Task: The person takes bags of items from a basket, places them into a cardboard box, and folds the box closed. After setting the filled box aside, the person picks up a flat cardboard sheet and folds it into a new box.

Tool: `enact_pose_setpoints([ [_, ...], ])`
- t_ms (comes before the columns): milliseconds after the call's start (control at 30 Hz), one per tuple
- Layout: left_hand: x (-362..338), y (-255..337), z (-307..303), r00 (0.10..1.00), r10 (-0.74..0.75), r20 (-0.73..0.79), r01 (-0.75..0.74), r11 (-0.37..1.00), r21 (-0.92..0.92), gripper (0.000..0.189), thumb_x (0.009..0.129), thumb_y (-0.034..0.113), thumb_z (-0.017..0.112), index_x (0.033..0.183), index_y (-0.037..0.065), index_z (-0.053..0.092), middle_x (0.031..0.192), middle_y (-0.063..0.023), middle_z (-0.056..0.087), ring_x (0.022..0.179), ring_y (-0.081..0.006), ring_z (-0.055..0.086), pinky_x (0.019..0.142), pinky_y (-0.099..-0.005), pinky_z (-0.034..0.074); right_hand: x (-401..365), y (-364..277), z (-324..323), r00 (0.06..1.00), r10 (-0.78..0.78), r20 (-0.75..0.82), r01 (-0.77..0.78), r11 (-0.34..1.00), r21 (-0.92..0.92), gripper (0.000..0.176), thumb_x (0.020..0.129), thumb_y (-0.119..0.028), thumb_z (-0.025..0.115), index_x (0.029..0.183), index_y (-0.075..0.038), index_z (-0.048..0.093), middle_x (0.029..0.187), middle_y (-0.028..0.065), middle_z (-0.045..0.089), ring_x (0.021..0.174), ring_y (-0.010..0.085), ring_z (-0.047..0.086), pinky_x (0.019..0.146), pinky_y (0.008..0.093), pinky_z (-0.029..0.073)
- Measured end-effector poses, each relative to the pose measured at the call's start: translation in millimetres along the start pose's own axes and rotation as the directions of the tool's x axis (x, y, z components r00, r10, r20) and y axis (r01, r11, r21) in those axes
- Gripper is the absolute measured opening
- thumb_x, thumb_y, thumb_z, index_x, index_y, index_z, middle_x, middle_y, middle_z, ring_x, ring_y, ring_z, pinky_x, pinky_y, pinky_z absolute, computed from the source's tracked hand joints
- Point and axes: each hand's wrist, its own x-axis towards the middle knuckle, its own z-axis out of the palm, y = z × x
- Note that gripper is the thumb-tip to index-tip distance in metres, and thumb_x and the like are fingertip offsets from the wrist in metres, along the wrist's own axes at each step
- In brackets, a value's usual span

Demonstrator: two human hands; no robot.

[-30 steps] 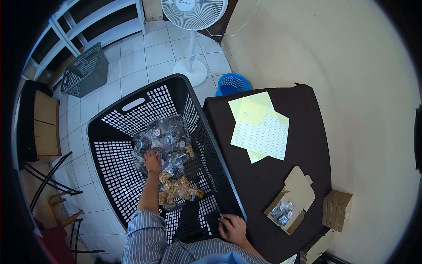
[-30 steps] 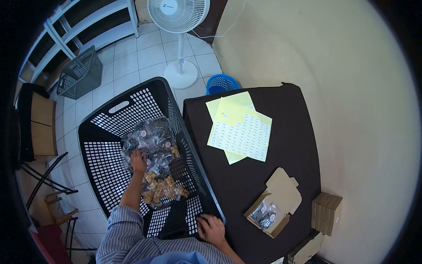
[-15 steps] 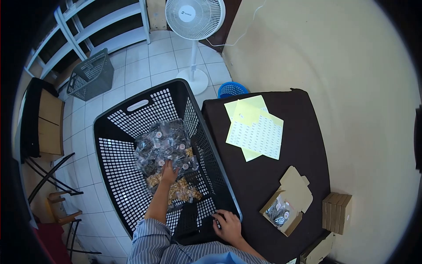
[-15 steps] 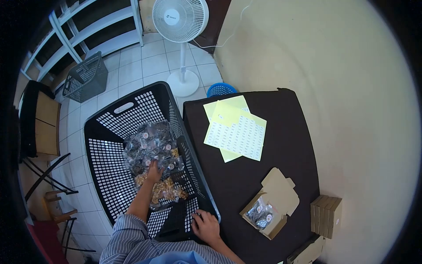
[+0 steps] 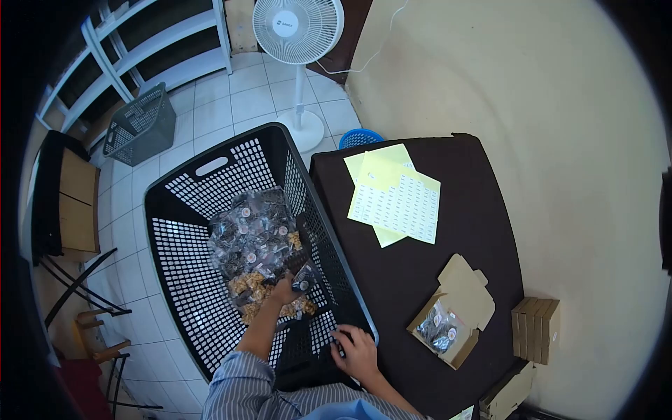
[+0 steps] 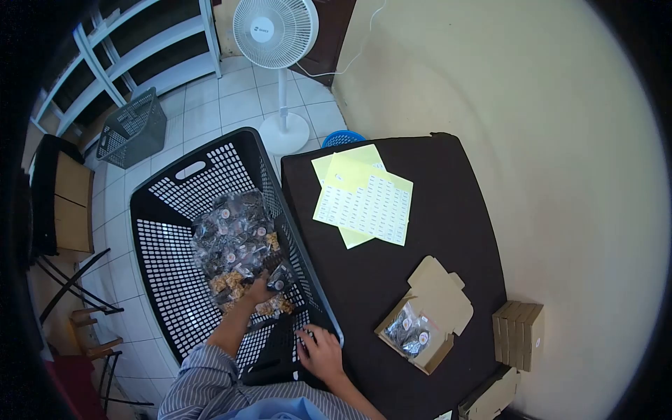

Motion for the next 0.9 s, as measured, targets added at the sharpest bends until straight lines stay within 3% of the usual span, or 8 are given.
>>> enact_pose_setpoints([
  [67,-27,-7,8,0.956,0.226,-0.184,-0.287,0.844,-0.453,0.045,0.074,0.016,0.072,0.11,0.001,0.051,0.097,-0.0126,0.063,0.091,-0.0276,0.062,0.08,-0.0381,0.049,-1,-2,-2,0.998,0.041,-0.045,-0.034,0.99,0.134,0.036,0.068,-0.007,0.069,0.103,-0.005,0.061,0.105,0.011,0.055,0.092,0.0277,0.057,0.076,0.036,0.047],
  [200,-125,81,-63,0.979,0.198,-0.049,-0.131,0.43,-0.893,0.051,0.07,0.006,0.076,0.113,0.0,0.049,0.102,-0.0064,0.061,0.094,-0.0141,0.058,0.082,-0.0295,0.047,-7,6,2,0.951,0.282,-0.123,-0.175,0.824,0.539,0.053,0.074,-0.012,0.072,0.119,0.0,0.048,0.11,0.0171,0.054,0.102,0.0274,0.056,0.086,0.0349,0.046],
  [267,-152,111,-74,0.968,0.238,-0.085,-0.197,0.497,-0.845,0.054,0.069,0.006,0.076,0.115,0.0,0.047,0.103,-0.0061,0.06,0.096,-0.014,0.057,0.085,-0.0297,0.046,-6,4,-11,0.917,0.397,0.033,-0.313,0.668,0.675,0.056,0.079,-0.01,0.069,0.126,0.001,0.042,0.119,0.0147,0.052,0.108,0.0208,0.052,0.09,0.0329,0.045],
  [500,-183,208,-50,0.768,0.607,-0.206,-0.564,0.487,-0.667,0.069,0.067,0.01,0.078,0.122,0.002,0.036,0.111,-0.0101,0.055,0.104,-0.0167,0.054,0.088,-0.0317,0.045,-27,12,-59,0.881,0.468,-0.07,-0.251,0.588,0.769,0.057,0.08,-0.008,0.068,0.128,0.001,0.04,0.112,0.0137,0.056,0.101,0.0169,0.055,0.085,0.0287,0.046],
  [700,-198,282,-33,0.683,0.718,-0.134,-0.693,0.578,-0.431,0.065,0.075,0.014,0.072,0.126,0.002,0.035,0.12,-0.0138,0.047,0.11,-0.022,0.049,0.086,-0.0326,0.044,-92,78,-108,0.458,0.718,-0.523,-0.002,0.59,0.808,0.057,0.081,-0.013,0.068,0.127,0.002,0.039,0.107,0.0142,0.056,0.097,0.0188,0.057,0.078,0.0292,0.049],
  [733,-197,294,-29,0.673,0.729,-0.123,-0.699,0.573,-0.429,0.065,0.075,0.014,0.072,0.126,0.002,0.035,0.12,-0.0138,0.047,0.11,-0.022,0.049,0.086,-0.0326,0.044,-107,92,-120,0.402,0.691,-0.601,-0.185,0.704,0.685,0.056,0.081,-0.013,0.067,0.126,0.003,0.039,0.102,0.0156,0.06,0.091,0.0182,0.059,0.075,0.0293,0.049],
  [800,-198,316,-18,0.403,0.906,-0.131,-0.912,0.385,-0.141,0.052,0.077,0.016,0.069,0.12,0.002,0.044,0.12,-0.0152,0.047,0.112,-0.0275,0.048,0.091,-0.0363,0.041,-132,118,-134,0.401,0.691,-0.602,-0.327,0.721,0.61,0.056,0.08,-0.014,0.067,0.125,0.005,0.039,0.097,0.0214,0.063,0.088,0.021,0.063,0.076,0.0313,0.049],
  [900,-199,338,12,0.283,0.959,0.002,-0.958,0.283,0.037,0.044,0.079,0.023,0.065,0.115,0.004,0.049,0.121,-0.013,0.048,0.113,-0.0302,0.045,0.094,-0.0415,0.036,-147,137,-138,0.423,0.715,-0.556,-0.506,0.696,0.51,0.058,0.077,-0.014,0.068,0.124,0.005,0.039,0.099,0.0256,0.062,0.091,0.0291,0.064,0.079,0.0353,0.049],
])
